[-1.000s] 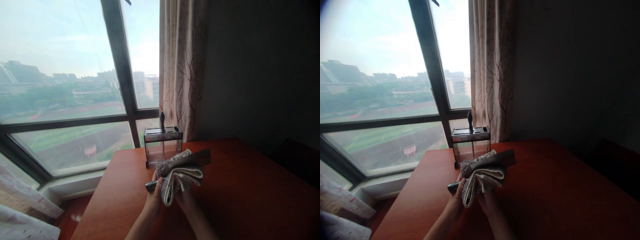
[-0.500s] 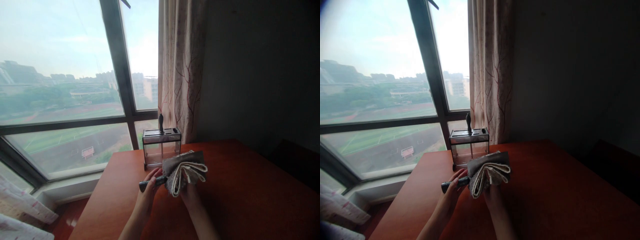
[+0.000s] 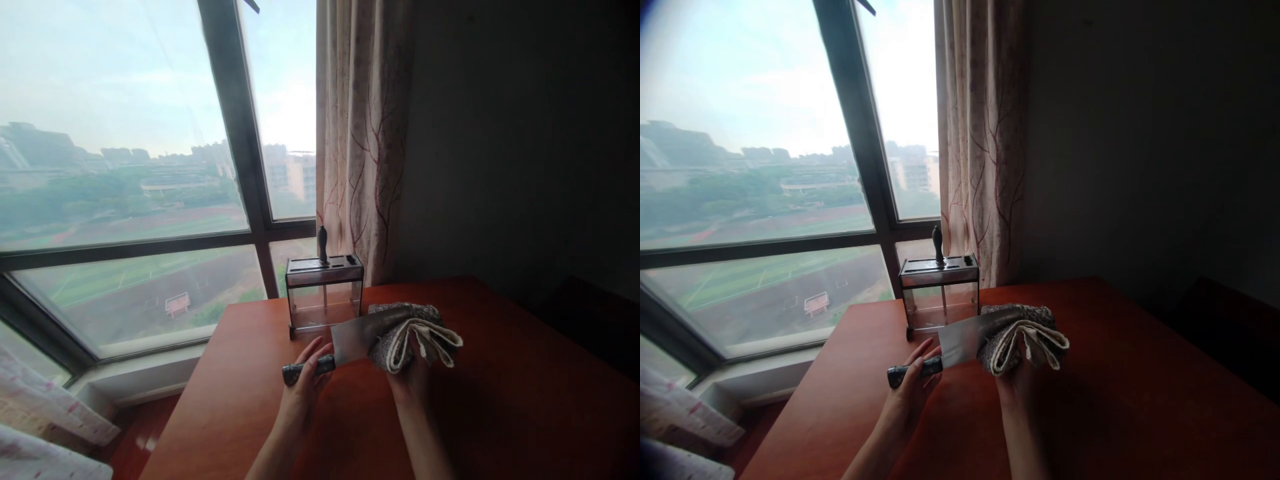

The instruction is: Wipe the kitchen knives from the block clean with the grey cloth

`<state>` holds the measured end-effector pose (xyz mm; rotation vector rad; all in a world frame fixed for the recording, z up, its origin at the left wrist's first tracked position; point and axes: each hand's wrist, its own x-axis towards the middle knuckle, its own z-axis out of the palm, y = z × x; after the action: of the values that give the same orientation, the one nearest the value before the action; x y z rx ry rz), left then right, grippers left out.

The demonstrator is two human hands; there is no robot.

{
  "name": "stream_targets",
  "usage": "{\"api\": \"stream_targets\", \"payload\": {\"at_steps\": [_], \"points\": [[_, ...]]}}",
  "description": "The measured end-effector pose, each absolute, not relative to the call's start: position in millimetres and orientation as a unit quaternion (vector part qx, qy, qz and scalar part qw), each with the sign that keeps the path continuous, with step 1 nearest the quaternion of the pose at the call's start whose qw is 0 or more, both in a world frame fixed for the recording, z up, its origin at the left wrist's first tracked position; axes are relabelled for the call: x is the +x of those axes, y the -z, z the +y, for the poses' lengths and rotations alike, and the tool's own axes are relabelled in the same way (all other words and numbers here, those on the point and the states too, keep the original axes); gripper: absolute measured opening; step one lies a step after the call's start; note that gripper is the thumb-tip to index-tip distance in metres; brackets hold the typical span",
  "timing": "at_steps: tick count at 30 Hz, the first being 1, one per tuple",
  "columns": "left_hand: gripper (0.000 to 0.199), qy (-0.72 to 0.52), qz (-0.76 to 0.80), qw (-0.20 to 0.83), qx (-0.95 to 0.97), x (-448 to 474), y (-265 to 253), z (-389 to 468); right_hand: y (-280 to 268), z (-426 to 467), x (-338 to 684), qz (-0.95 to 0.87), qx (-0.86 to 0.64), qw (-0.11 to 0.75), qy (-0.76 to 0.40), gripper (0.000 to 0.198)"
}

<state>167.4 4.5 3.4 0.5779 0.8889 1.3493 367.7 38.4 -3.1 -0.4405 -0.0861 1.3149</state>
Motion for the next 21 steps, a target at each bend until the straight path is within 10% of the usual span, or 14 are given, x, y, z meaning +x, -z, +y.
{"api": "stream_targets", "payload": {"at_steps": [21], "points": [[0.068,-0.630,0.385,0.615,0.276,184,-12,-7,18,19,274,-0.203,-0.258,0.653,-0.683,0.027]]}}
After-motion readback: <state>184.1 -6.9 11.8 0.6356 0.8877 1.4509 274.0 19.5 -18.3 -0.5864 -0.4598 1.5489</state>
